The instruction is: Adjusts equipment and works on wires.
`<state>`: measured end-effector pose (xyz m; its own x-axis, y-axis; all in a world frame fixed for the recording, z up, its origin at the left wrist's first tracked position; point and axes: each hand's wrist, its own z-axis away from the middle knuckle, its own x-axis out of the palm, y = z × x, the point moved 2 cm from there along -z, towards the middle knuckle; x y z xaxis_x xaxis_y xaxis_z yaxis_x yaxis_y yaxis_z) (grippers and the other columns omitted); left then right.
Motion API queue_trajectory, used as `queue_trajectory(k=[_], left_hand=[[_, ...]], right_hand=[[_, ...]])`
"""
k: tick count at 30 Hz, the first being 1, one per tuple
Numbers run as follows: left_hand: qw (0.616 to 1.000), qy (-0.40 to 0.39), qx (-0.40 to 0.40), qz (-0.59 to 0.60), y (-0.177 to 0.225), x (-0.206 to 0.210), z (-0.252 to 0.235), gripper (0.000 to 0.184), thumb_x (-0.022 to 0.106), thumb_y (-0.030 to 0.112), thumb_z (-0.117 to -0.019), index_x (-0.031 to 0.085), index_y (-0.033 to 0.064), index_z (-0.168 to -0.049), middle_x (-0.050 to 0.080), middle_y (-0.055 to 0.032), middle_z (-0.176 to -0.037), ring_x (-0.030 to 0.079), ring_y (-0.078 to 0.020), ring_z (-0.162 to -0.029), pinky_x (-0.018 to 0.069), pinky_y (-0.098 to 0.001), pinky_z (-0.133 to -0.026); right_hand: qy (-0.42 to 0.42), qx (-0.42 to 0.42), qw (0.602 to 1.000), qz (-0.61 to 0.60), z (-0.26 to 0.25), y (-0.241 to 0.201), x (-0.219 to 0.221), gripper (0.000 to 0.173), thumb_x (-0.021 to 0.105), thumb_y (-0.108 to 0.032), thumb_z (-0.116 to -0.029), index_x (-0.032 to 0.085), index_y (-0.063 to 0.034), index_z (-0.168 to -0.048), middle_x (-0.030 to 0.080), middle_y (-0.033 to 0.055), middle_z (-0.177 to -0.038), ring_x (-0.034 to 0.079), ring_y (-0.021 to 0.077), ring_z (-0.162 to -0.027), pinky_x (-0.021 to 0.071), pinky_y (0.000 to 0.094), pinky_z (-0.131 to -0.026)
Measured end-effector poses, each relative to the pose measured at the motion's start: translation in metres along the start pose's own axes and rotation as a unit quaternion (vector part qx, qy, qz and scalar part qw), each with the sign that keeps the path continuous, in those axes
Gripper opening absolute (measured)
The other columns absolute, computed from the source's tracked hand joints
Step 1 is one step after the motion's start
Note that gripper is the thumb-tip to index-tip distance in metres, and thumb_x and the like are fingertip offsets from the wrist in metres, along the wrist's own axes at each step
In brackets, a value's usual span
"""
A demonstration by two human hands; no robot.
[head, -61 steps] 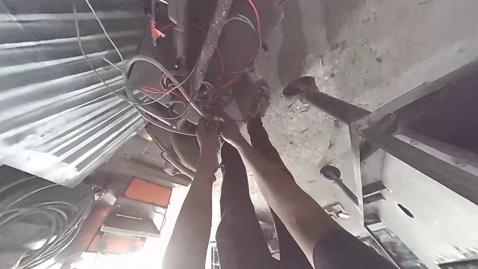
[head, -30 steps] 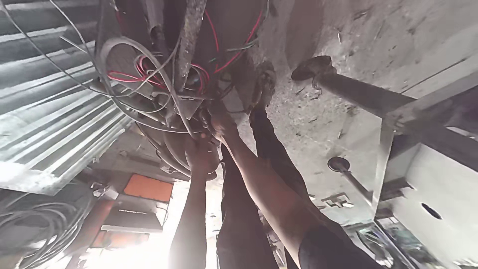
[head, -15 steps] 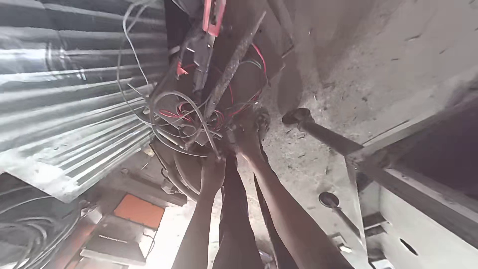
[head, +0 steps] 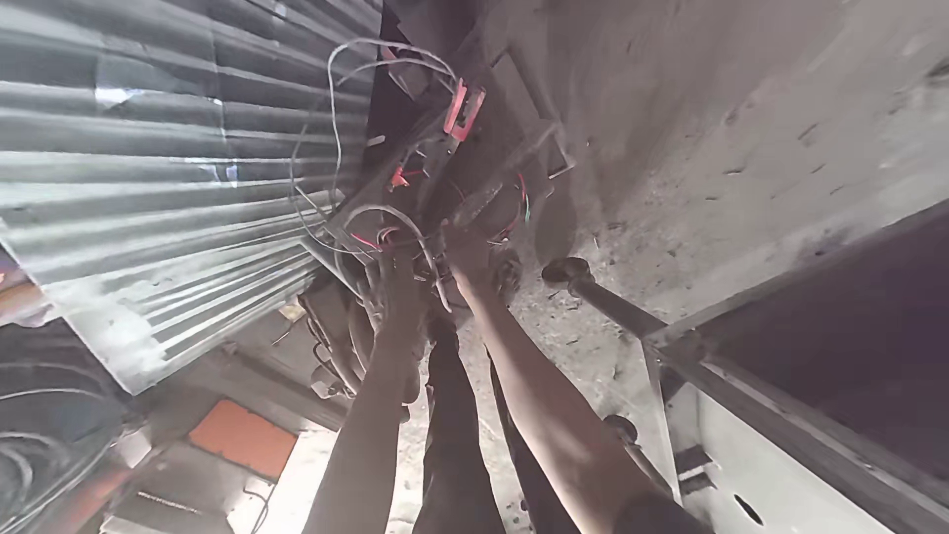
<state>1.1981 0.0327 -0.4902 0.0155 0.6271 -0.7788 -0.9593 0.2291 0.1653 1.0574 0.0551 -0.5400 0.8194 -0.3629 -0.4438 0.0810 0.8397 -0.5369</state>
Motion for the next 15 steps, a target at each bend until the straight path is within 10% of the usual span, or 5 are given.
queue_trajectory(k=[5,10,15], left_hand=[[0.996,-0.002,0.013,0.085,-0.019,-0.041,0.018,0.026,0.063,0.034,-0.1005,0.074,0.0144,-0.113,0.070,-0.0104,-0.119,0.065,-0.0318,-0.112,0.0488,-0.0606,-0.099],[0.961,0.166,-0.033,0.219,-0.073,-0.075,0.051,0.024,0.067,0.028,-0.0985,0.072,0.0066,-0.106,0.069,-0.0119,-0.108,0.069,-0.0251,-0.096,0.0585,-0.0486,-0.084],[0.960,0.175,-0.078,0.205,-0.103,-0.085,0.063,0.023,0.067,0.028,-0.0975,0.073,0.0071,-0.106,0.068,-0.0139,-0.107,0.068,-0.0225,-0.085,0.0585,-0.0431,-0.074]], right_hand=[[-0.047,-0.018,0.963,-0.265,0.060,0.019,-0.025,0.045,0.067,-0.031,-0.1009,0.053,-0.0112,-0.139,0.066,0.0100,-0.124,0.068,0.0215,-0.106,0.0610,0.0450,-0.090],[-0.030,-0.022,0.892,-0.451,0.121,0.037,-0.042,0.030,0.065,0.000,-0.0898,0.061,-0.0084,-0.118,0.071,0.0074,-0.103,0.070,0.0182,-0.094,0.0610,0.0418,-0.086],[-0.017,-0.068,0.894,-0.442,0.144,0.059,-0.082,0.016,0.066,-0.004,-0.0898,0.067,-0.0114,-0.104,0.070,0.0026,-0.094,0.067,0.0134,-0.090,0.0584,0.0394,-0.088]])
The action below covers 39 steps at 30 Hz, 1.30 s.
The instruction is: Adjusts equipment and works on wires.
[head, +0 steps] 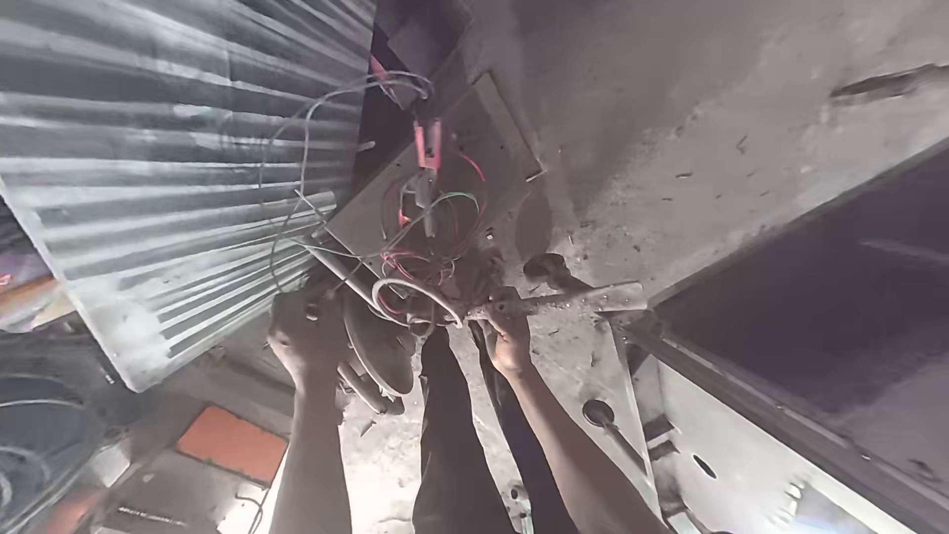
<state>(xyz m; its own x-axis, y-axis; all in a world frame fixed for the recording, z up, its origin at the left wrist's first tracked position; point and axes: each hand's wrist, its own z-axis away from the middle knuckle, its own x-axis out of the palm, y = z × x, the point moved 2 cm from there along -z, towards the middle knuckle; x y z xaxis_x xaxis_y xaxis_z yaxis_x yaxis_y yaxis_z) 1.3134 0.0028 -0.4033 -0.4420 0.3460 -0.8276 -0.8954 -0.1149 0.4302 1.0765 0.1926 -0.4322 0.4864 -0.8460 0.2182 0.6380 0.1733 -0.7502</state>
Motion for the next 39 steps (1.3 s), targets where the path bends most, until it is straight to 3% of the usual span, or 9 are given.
queue_trajectory(k=[5,10,13,18,20,24,29,34,39], left_hand=[[0.999,-0.037,-0.016,0.016,-0.003,0.004,0.014,0.048,0.073,0.022,-0.0920,0.060,0.0057,-0.135,0.051,-0.0222,-0.144,0.066,-0.0322,-0.109,0.0576,-0.0501,-0.088],[0.971,-0.234,-0.043,0.029,0.057,0.046,0.049,0.061,0.075,0.050,-0.0896,0.062,0.0141,-0.137,0.064,-0.0174,-0.131,0.063,-0.0377,-0.117,0.0515,-0.0648,-0.096],[0.936,-0.340,-0.095,0.008,0.082,0.095,0.064,0.089,0.074,0.066,-0.0825,0.044,0.0196,-0.152,0.060,-0.0181,-0.137,0.063,-0.0391,-0.118,0.0520,-0.0665,-0.095],[0.950,-0.297,-0.087,-0.028,0.098,0.106,0.075,0.064,0.072,0.051,-0.0877,0.059,0.0113,-0.137,0.059,-0.0195,-0.138,0.053,-0.0388,-0.130,0.0413,-0.0637,-0.107],[0.943,-0.282,-0.019,0.178,0.108,0.088,0.093,0.066,0.069,0.051,-0.0922,0.057,0.0057,-0.139,0.063,-0.0137,-0.133,0.063,-0.0253,-0.120,0.0536,-0.0492,-0.101],[0.770,-0.324,-0.033,0.549,0.125,0.075,0.129,0.086,0.084,0.058,-0.0758,0.052,0.0025,-0.134,0.070,0.0023,-0.113,0.067,-0.0043,-0.103,0.0586,-0.0281,-0.092],[0.799,-0.227,-0.222,0.510,0.084,0.066,0.146,0.037,0.081,0.026,-0.0814,0.060,0.0049,-0.105,0.064,0.0018,-0.067,0.059,-0.0091,-0.051,0.0546,-0.0275,-0.049],[0.776,-0.150,-0.181,0.585,0.050,0.059,0.179,0.047,0.091,0.041,-0.0739,0.063,0.0159,-0.102,0.065,0.0021,-0.070,0.061,-0.0125,-0.053,0.0568,-0.0330,-0.049],[0.749,-0.194,-0.128,0.621,0.050,0.050,0.181,0.027,0.077,0.046,-0.0887,0.068,0.0212,-0.084,0.059,0.0034,-0.061,0.059,-0.0125,-0.052,0.0567,-0.0339,-0.054]], right_hand=[[-0.064,-0.092,0.993,0.031,0.013,-0.050,-0.009,0.021,0.075,-0.024,-0.0922,0.065,-0.0184,-0.109,0.068,-0.0018,-0.095,0.066,0.0101,-0.089,0.0577,0.0325,-0.086],[-0.047,-0.118,0.992,-0.004,0.013,-0.091,0.004,0.019,0.073,-0.035,-0.0940,0.069,-0.0190,-0.084,0.064,-0.0028,-0.075,0.065,0.0130,-0.073,0.0602,0.0366,-0.073],[-0.049,-0.087,0.995,0.013,0.020,-0.113,0.004,0.025,0.068,-0.034,-0.0965,0.066,-0.0152,-0.080,0.066,0.0037,-0.074,0.068,0.0194,-0.070,0.0610,0.0412,-0.070],[-0.038,-0.036,0.975,0.215,0.025,-0.158,0.010,0.014,0.066,-0.019,-0.0982,0.064,-0.0153,-0.085,0.058,-0.0042,-0.059,0.058,0.0093,-0.050,0.0577,0.0282,-0.056],[-0.033,0.055,0.957,0.282,0.019,-0.151,0.020,0.011,0.068,-0.022,-0.0963,0.064,-0.0122,-0.096,0.057,-0.0031,-0.062,0.055,0.0085,-0.052,0.0520,0.0260,-0.053],[-0.160,0.188,0.916,0.317,0.020,-0.118,0.052,0.062,0.082,-0.041,-0.0848,0.057,-0.0086,-0.131,0.070,0.0035,-0.094,0.067,0.0120,-0.080,0.0600,0.0337,-0.074],[0.055,0.104,0.913,0.390,-0.072,-0.051,-0.020,0.041,0.060,-0.042,-0.1024,0.067,-0.0067,-0.122,0.072,0.0128,-0.105,0.069,0.0235,-0.090,0.0590,0.0469,-0.077],[0.147,0.344,0.915,0.150,-0.185,0.045,-0.045,0.070,0.044,-0.071,-0.0990,0.052,-0.0202,-0.146,0.062,0.0153,-0.135,0.063,0.0339,-0.118,0.0547,0.0589,-0.089],[0.198,0.303,0.927,-0.098,-0.218,0.069,-0.037,0.041,0.056,-0.038,-0.1026,0.057,-0.0088,-0.132,0.066,0.0158,-0.117,0.068,0.0303,-0.101,0.0611,0.0508,-0.080]])
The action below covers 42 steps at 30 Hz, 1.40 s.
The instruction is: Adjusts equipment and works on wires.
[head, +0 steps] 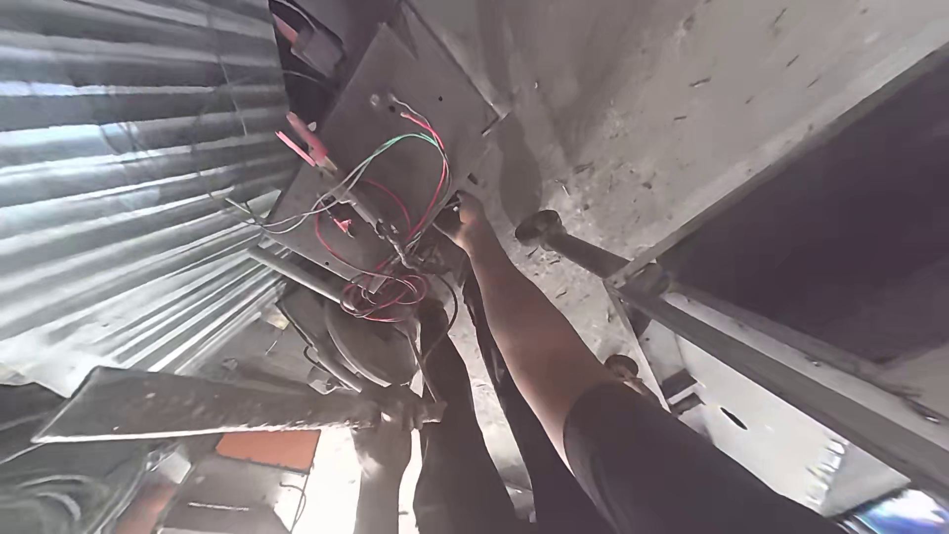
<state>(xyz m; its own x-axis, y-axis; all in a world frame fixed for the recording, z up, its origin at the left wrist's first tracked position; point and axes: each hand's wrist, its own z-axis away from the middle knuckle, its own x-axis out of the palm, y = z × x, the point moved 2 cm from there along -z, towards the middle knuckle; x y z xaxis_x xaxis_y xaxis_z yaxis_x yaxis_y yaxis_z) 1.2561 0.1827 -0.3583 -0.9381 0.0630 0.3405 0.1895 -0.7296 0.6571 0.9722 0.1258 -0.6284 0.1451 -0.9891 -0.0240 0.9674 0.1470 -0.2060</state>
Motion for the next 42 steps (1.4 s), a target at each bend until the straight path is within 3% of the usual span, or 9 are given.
queue_trajectory(k=[6,11,18,27,31,35,37,39,42], left_hand=[[1.000,0.019,-0.009,-0.002,0.004,-0.009,0.001,0.032,0.072,0.052,-0.0913,0.067,0.0226,-0.080,0.059,0.0043,-0.060,0.060,-0.0133,-0.052,0.0580,-0.0366,-0.056],[1.000,0.013,-0.018,0.017,-0.006,-0.014,-0.003,0.029,0.072,0.046,-0.0928,0.066,0.0217,-0.079,0.057,0.0041,-0.059,0.059,-0.0136,-0.051,0.0579,-0.0375,-0.057],[0.999,-0.009,-0.034,0.031,-0.014,-0.010,0.001,0.026,0.071,0.046,-0.0936,0.069,0.0221,-0.083,0.059,0.0044,-0.061,0.059,-0.0119,-0.053,0.0571,-0.0338,-0.058],[0.999,0.038,-0.033,-0.019,-0.016,-0.015,0.004,0.025,0.075,0.046,-0.0905,0.070,0.0224,-0.085,0.061,0.0031,-0.062,0.060,-0.0126,-0.053,0.0575,-0.0341,-0.057],[0.999,0.033,-0.039,0.005,-0.024,-0.020,0.007,0.023,0.075,0.045,-0.0905,0.069,0.0228,-0.087,0.061,0.0037,-0.065,0.062,-0.0128,-0.056,0.0586,-0.0347,-0.060],[0.996,0.058,-0.051,0.054,-0.037,-0.019,0.002,0.023,0.075,0.042,-0.0920,0.067,0.0208,-0.086,0.061,0.0031,-0.063,0.062,-0.0137,-0.055,0.0596,-0.0375,-0.062],[0.994,0.068,-0.058,0.067,-0.040,-0.017,0.003,0.021,0.076,0.040,-0.0909,0.068,0.0202,-0.087,0.061,0.0029,-0.063,0.062,-0.0130,-0.055,0.0594,-0.0362,-0.061],[0.993,0.074,-0.063,0.065,-0.041,-0.014,0.001,0.022,0.077,0.040,-0.0906,0.068,0.0197,-0.086,0.060,0.0029,-0.062,0.061,-0.0124,-0.054,0.0581,-0.0346,-0.059],[0.995,0.061,-0.064,0.047,-0.042,-0.015,0.001,0.021,0.074,0.040,-0.0923,0.067,0.0204,-0.089,0.060,0.0028,-0.064,0.060,-0.0131,-0.055,0.0569,-0.0345,-0.060]], right_hand=[[0.018,-0.037,0.999,0.024,0.000,-0.026,-0.035,0.034,0.060,0.001,-0.0870,0.053,-0.0079,-0.119,0.058,0.0126,-0.094,0.062,0.0233,-0.074,0.0590,0.0425,-0.062],[-0.013,0.085,0.993,0.087,-0.003,-0.026,-0.035,0.056,0.058,-0.053,-0.0989,0.053,-0.0145,-0.140,0.067,0.0153,-0.124,0.068,0.0317,-0.108,0.0593,0.0525,-0.086],[-0.091,0.084,0.990,-0.064,-0.029,-0.001,0.002,0.029,0.052,-0.040,-0.1006,0.053,-0.0150,-0.085,0.053,0.0030,-0.066,0.053,0.0167,-0.055,0.0499,0.0365,-0.052],[-0.093,0.021,0.995,0.007,-0.015,-0.006,-0.006,0.025,0.049,-0.035,-0.1029,0.054,-0.0113,-0.097,0.057,0.0078,-0.079,0.059,0.0220,-0.067,0.0573,0.0438,-0.065],[-0.028,0.003,0.994,0.103,-0.006,-0.003,-0.021,0.057,0.045,-0.062,-0.1033,0.060,-0.0139,-0.131,0.068,0.0144,-0.113,0.069,0.0295,-0.096,0.0606,0.0516,-0.077],[-0.006,0.040,0.996,0.082,0.011,-0.002,-0.017,0.041,0.045,-0.050,-0.1063,0.061,-0.0126,-0.103,0.059,0.0036,-0.075,0.057,0.0135,-0.056,0.0497,0.0284,-0.046],[-0.036,0.008,0.999,0.027,0.014,0.001,-0.025,0.019,0.054,-0.027,-0.1052,0.061,-0.0140,-0.116,0.066,0.0054,-0.092,0.065,0.0169,-0.074,0.0559,0.0333,-0.058],[-0.053,-0.062,0.997,-0.005,0.010,0.006,-0.036,0.038,0.059,0.000,-0.0927,0.057,-0.0147,-0.127,0.064,0.0104,-0.106,0.064,0.0240,-0.088,0.0564,0.0427,-0.064],[-0.002,-0.005,0.999,-0.043,0.000,0.010,-0.049,0.034,0.058,-0.033,-0.0996,0.058,-0.0146,-0.128,0.068,0.0133,-0.107,0.068,0.0277,-0.090,0.0591,0.0462,-0.069]])
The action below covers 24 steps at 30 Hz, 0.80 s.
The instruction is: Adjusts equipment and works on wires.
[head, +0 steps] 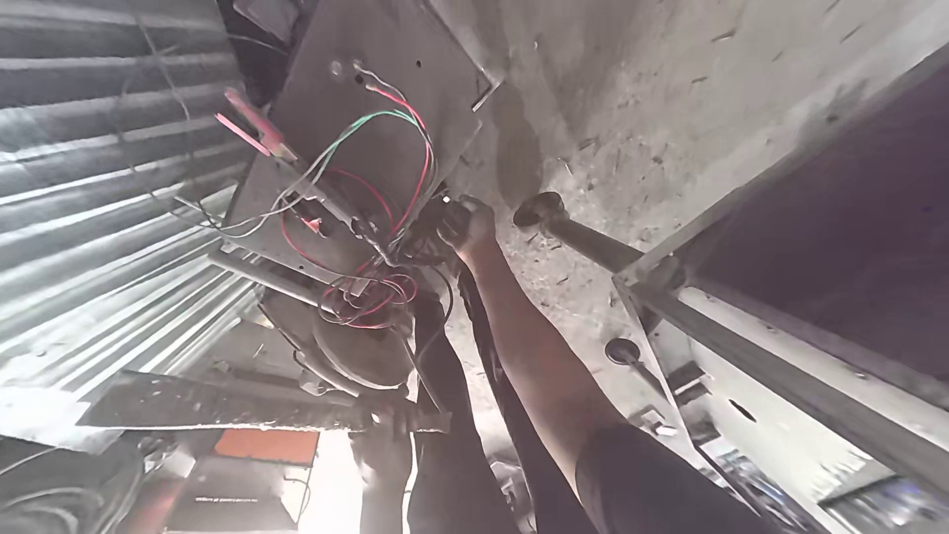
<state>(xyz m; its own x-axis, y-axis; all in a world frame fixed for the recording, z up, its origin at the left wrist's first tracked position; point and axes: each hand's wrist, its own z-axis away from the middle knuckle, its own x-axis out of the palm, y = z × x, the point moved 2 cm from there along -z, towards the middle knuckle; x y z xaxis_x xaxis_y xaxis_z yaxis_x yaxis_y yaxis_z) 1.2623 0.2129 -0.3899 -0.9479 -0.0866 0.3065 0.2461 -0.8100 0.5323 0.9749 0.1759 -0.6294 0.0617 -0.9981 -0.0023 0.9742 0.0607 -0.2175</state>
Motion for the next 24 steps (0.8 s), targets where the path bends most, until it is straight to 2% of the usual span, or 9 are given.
queue_trajectory(k=[2,4,7,9,12,14,16,21,24], left_hand=[[1.000,-0.006,0.006,-0.012,0.003,0.002,-0.005,0.021,0.075,0.040,-0.0918,0.066,0.0210,-0.087,0.060,0.0028,-0.063,0.060,-0.0131,-0.054,0.0570,-0.0351,-0.058],[1.000,-0.014,0.011,-0.023,0.006,0.005,-0.008,0.021,0.075,0.041,-0.0914,0.067,0.0216,-0.087,0.060,0.0032,-0.063,0.060,-0.0127,-0.053,0.0571,-0.0345,-0.057],[0.999,-0.024,0.012,-0.034,0.008,0.010,-0.010,0.021,0.074,0.042,-0.0926,0.068,0.0227,-0.090,0.061,0.0030,-0.066,0.061,-0.0134,-0.056,0.0585,-0.0354,-0.059],[0.999,-0.031,0.009,-0.033,0.010,0.013,-0.010,0.019,0.072,0.040,-0.0940,0.068,0.0224,-0.090,0.062,0.0029,-0.066,0.062,-0.0136,-0.056,0.0589,-0.0354,-0.059],[0.999,-0.039,0.002,-0.029,0.011,0.015,-0.012,0.017,0.072,0.037,-0.0942,0.068,0.0222,-0.088,0.061,0.0031,-0.065,0.061,-0.0131,-0.055,0.0588,-0.0355,-0.060],[0.999,-0.040,-0.001,-0.031,0.011,0.017,-0.014,0.018,0.073,0.038,-0.0937,0.068,0.0222,-0.087,0.061,0.0035,-0.064,0.061,-0.0128,-0.054,0.0588,-0.0354,-0.059],[0.998,-0.044,-0.002,-0.042,0.013,0.018,-0.014,0.019,0.073,0.039,-0.0933,0.068,0.0229,-0.086,0.061,0.0042,-0.064,0.061,-0.0125,-0.054,0.0589,-0.0350,-0.059],[0.998,-0.045,-0.005,-0.037,0.012,0.017,-0.016,0.019,0.075,0.038,-0.0924,0.068,0.0219,-0.086,0.060,0.0034,-0.062,0.061,-0.0137,-0.053,0.0591,-0.0365,-0.059],[0.998,-0.044,-0.006,-0.035,0.014,0.018,-0.016,0.020,0.074,0.039,-0.0924,0.067,0.0226,-0.085,0.060,0.0040,-0.061,0.061,-0.0129,-0.054,0.0591,-0.0359,-0.059]], right_hand=[[-0.014,0.043,0.998,0.044,-0.004,-0.003,0.007,0.046,0.053,-0.054,-0.1015,0.060,-0.0135,-0.124,0.067,0.0106,-0.097,0.067,0.0224,-0.077,0.0581,0.0387,-0.060],[-0.054,-0.007,0.998,0.039,-0.003,-0.006,0.011,0.022,0.058,-0.027,-0.1025,0.060,-0.0106,-0.116,0.066,0.0086,-0.091,0.065,0.0189,-0.071,0.0572,0.0348,-0.056],[-0.103,-0.098,0.988,-0.061,-0.008,-0.012,-0.001,0.040,0.060,0.008,-0.0792,0.055,-0.0124,-0.113,0.062,0.0098,-0.096,0.062,0.0222,-0.079,0.0539,0.0396,-0.059],[-0.061,-0.040,0.997,-0.039,-0.007,-0.011,-0.007,0.025,0.059,-0.013,-0.0923,0.060,-0.0082,-0.117,0.068,0.0147,-0.100,0.067,0.0277,-0.083,0.0580,0.0466,-0.065],[-0.043,0.049,0.997,0.050,-0.001,-0.013,0.003,0.040,0.054,-0.043,-0.1040,0.058,-0.0132,-0.130,0.069,0.0129,-0.106,0.070,0.0259,-0.085,0.0612,0.0420,-0.067],[-0.084,-0.019,0.996,0.018,-0.002,-0.013,0.005,0.023,0.059,-0.007,-0.0971,0.059,-0.0093,-0.119,0.066,0.0118,-0.103,0.067,0.0248,-0.085,0.0608,0.0432,-0.068],[-0.112,-0.068,0.990,-0.042,-0.008,-0.011,-0.002,0.038,0.057,0.013,-0.0767,0.055,-0.0086,-0.107,0.064,0.0122,-0.103,0.064,0.0254,-0.088,0.0590,0.0459,-0.070],[-0.063,0.053,0.996,0.020,-0.002,-0.015,0.003,0.036,0.053,-0.042,-0.1044,0.061,-0.0111,-0.122,0.069,0.0113,-0.099,0.069,0.0233,-0.080,0.0606,0.0392,-0.066],[-0.133,-0.024,0.990,-0.049,-0.004,-0.018,0.001,0.033,0.056,0.009,-0.0857,0.055,-0.0091,-0.113,0.063,0.0122,-0.104,0.065,0.0261,-0.092,0.0595,0.0467,-0.079]])
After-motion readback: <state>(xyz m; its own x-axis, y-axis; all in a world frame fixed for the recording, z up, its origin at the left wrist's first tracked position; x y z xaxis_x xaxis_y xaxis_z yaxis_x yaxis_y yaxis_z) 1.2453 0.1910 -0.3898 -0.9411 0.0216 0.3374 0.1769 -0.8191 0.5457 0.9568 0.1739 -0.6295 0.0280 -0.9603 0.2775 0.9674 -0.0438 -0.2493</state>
